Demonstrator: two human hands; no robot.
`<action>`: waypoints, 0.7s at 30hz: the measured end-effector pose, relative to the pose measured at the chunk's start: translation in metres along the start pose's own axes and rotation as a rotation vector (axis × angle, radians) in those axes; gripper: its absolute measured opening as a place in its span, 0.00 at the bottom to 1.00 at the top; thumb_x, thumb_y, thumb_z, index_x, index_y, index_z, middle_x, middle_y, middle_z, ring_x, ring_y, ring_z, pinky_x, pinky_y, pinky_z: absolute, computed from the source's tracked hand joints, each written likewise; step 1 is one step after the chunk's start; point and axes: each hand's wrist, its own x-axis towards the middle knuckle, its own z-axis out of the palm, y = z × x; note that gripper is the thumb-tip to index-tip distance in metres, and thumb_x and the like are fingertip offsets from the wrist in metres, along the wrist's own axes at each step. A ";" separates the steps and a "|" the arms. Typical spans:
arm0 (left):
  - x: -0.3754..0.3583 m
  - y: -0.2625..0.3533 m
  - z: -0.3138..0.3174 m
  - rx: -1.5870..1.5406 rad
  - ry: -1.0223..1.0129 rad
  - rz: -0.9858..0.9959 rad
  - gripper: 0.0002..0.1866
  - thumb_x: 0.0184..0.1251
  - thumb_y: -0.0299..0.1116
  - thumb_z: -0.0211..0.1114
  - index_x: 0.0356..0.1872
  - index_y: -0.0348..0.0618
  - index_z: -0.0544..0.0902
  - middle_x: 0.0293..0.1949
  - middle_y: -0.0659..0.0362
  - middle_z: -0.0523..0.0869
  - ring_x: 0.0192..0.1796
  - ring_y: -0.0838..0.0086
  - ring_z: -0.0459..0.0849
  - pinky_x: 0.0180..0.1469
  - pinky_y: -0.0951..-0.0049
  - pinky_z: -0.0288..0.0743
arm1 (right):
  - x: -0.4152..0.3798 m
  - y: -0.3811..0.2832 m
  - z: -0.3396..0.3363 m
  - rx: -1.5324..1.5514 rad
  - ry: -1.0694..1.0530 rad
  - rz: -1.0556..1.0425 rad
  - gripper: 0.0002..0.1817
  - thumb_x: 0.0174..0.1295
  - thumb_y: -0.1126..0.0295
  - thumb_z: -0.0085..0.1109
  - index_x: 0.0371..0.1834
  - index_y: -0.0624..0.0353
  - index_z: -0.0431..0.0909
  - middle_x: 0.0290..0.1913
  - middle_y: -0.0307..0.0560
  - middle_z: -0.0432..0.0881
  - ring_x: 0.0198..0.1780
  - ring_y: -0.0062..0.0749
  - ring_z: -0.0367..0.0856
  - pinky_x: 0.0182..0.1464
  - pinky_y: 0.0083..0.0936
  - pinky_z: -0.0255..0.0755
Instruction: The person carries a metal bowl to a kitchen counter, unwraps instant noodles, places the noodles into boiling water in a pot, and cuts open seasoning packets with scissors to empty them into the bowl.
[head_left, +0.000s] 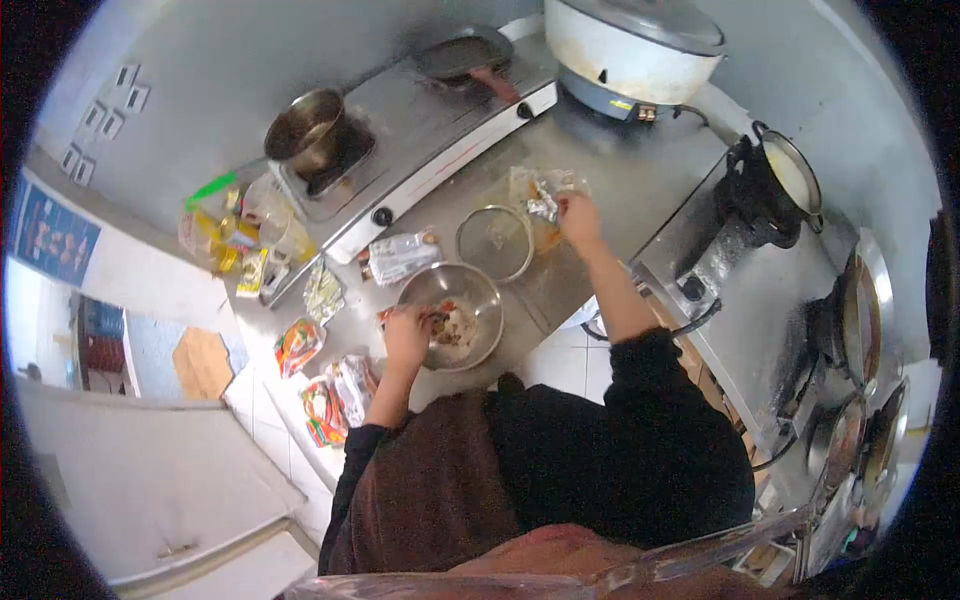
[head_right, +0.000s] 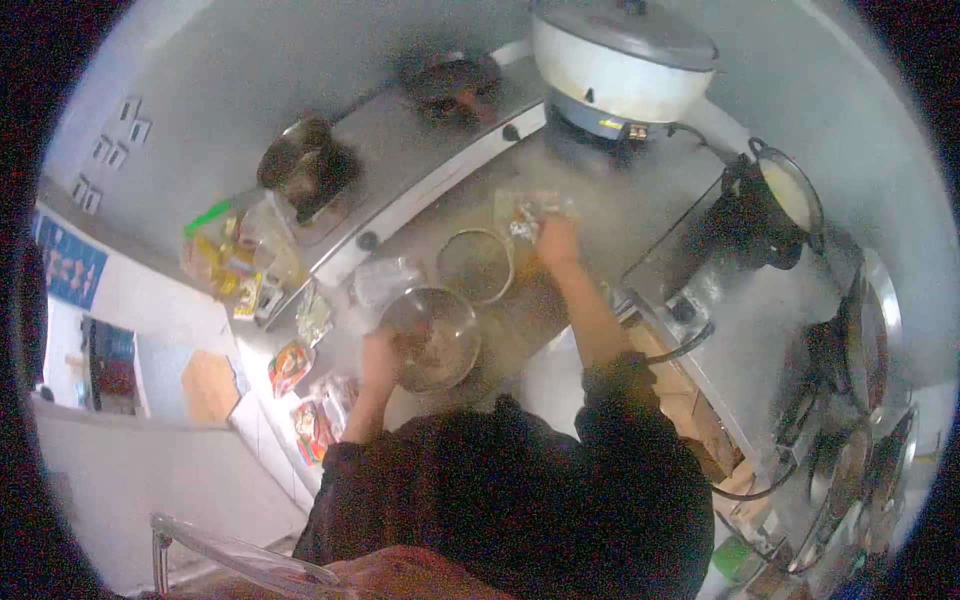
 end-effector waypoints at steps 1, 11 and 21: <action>0.002 -0.002 0.004 -0.028 -0.002 -0.027 0.08 0.46 0.27 0.62 0.31 0.42 0.82 0.31 0.51 0.81 0.38 0.56 0.78 0.42 0.62 0.71 | -0.029 -0.048 -0.010 0.178 0.019 -0.086 0.11 0.49 0.70 0.59 0.37 0.60 0.79 0.35 0.53 0.79 0.40 0.44 0.79 0.43 0.32 0.72; 0.005 -0.015 0.014 -0.109 0.023 0.097 0.09 0.44 0.23 0.60 0.31 0.39 0.82 0.30 0.49 0.81 0.36 0.55 0.79 0.40 0.62 0.71 | -0.133 -0.133 0.079 0.403 -0.331 -0.420 0.08 0.48 0.68 0.61 0.30 0.60 0.79 0.28 0.49 0.76 0.31 0.41 0.76 0.35 0.33 0.69; 0.004 -0.005 0.006 -0.182 0.144 0.065 0.06 0.46 0.24 0.62 0.28 0.36 0.82 0.27 0.48 0.82 0.31 0.57 0.81 0.34 0.65 0.73 | -0.145 -0.134 0.089 0.547 -0.183 -0.477 0.07 0.48 0.70 0.62 0.29 0.61 0.79 0.29 0.44 0.79 0.31 0.30 0.78 0.31 0.23 0.69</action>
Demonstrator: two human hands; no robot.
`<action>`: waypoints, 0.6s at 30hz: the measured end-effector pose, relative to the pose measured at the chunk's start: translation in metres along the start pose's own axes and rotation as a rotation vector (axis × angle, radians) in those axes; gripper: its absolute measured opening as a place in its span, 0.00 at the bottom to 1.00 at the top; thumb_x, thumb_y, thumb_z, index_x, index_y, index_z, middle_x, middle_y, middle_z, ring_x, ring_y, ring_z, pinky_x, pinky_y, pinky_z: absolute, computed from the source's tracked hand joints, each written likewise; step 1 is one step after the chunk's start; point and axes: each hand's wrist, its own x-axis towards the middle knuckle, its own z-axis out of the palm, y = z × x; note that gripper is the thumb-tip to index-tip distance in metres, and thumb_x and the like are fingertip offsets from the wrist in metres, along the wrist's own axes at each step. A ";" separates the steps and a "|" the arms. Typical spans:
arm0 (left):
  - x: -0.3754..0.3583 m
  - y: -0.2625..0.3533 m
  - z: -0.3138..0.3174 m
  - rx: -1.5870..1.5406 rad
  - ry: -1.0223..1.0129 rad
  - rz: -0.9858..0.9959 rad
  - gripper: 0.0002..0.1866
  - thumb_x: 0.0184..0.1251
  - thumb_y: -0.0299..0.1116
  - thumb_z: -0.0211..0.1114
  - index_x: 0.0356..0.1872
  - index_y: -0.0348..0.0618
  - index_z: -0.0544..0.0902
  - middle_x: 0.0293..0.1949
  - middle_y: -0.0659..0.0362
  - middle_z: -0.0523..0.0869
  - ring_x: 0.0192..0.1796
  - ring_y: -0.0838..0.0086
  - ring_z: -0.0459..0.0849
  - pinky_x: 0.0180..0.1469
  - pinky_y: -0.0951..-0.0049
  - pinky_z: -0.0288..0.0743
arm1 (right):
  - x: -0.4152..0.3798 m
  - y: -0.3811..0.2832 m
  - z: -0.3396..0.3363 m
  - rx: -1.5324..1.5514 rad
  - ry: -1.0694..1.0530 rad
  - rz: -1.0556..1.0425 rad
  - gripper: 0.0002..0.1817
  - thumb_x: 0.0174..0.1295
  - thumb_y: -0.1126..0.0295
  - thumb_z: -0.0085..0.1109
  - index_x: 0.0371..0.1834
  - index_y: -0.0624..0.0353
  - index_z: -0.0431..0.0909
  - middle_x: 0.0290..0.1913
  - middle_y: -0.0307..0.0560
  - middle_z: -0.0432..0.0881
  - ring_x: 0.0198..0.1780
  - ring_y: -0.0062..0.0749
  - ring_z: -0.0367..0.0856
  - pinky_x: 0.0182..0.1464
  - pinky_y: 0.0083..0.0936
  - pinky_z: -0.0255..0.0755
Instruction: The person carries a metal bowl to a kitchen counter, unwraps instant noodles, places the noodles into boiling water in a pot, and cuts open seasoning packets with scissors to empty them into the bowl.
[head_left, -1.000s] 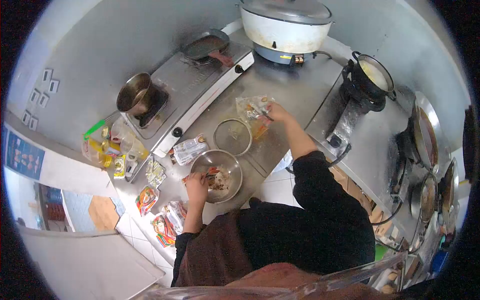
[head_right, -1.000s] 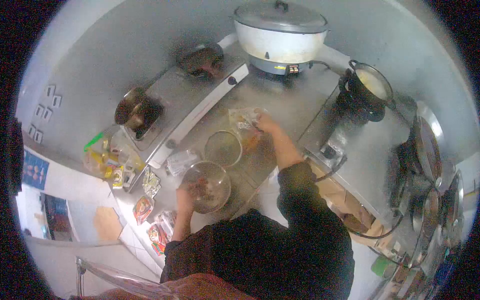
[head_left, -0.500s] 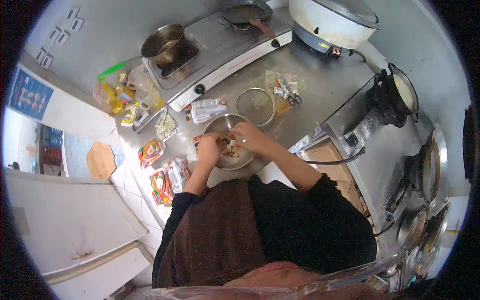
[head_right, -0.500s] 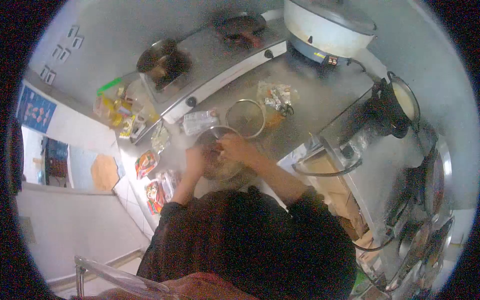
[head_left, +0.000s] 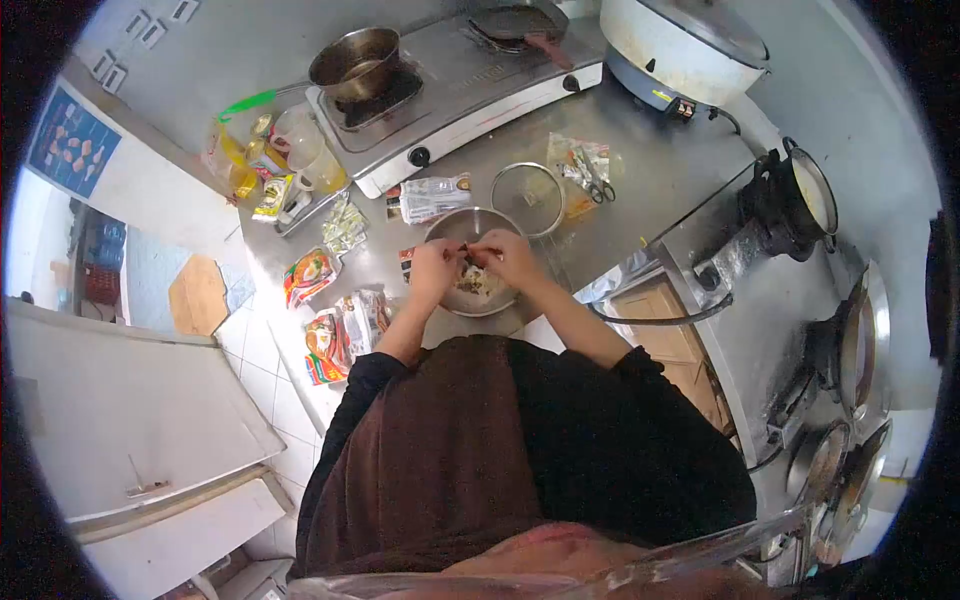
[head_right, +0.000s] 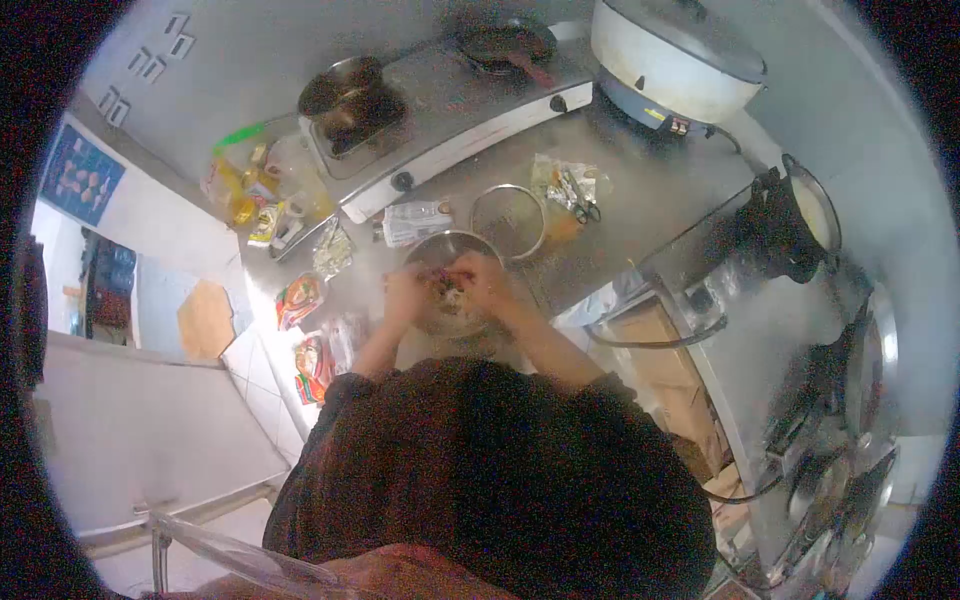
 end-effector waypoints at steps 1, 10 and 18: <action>-0.001 -0.002 0.000 -0.015 -0.013 0.019 0.07 0.46 0.25 0.62 0.29 0.36 0.82 0.27 0.48 0.82 0.31 0.57 0.81 0.34 0.66 0.73 | 0.005 0.005 -0.007 0.035 -0.024 -0.055 0.07 0.48 0.70 0.62 0.29 0.60 0.79 0.29 0.43 0.79 0.30 0.28 0.77 0.30 0.22 0.69; 0.001 0.012 -0.016 -0.038 -0.204 0.010 0.09 0.48 0.25 0.63 0.33 0.37 0.83 0.30 0.47 0.82 0.32 0.58 0.82 0.35 0.68 0.74 | 0.011 -0.009 -0.014 0.023 -0.146 0.178 0.07 0.45 0.70 0.65 0.28 0.58 0.79 0.27 0.40 0.80 0.23 0.20 0.72 0.26 0.20 0.66; -0.005 -0.001 -0.006 0.020 -0.188 -0.077 0.12 0.46 0.27 0.64 0.35 0.39 0.83 0.32 0.47 0.83 0.35 0.58 0.83 0.40 0.68 0.75 | -0.009 -0.001 0.018 -0.225 0.114 0.064 0.09 0.51 0.66 0.61 0.30 0.59 0.77 0.30 0.50 0.77 0.30 0.33 0.76 0.32 0.28 0.68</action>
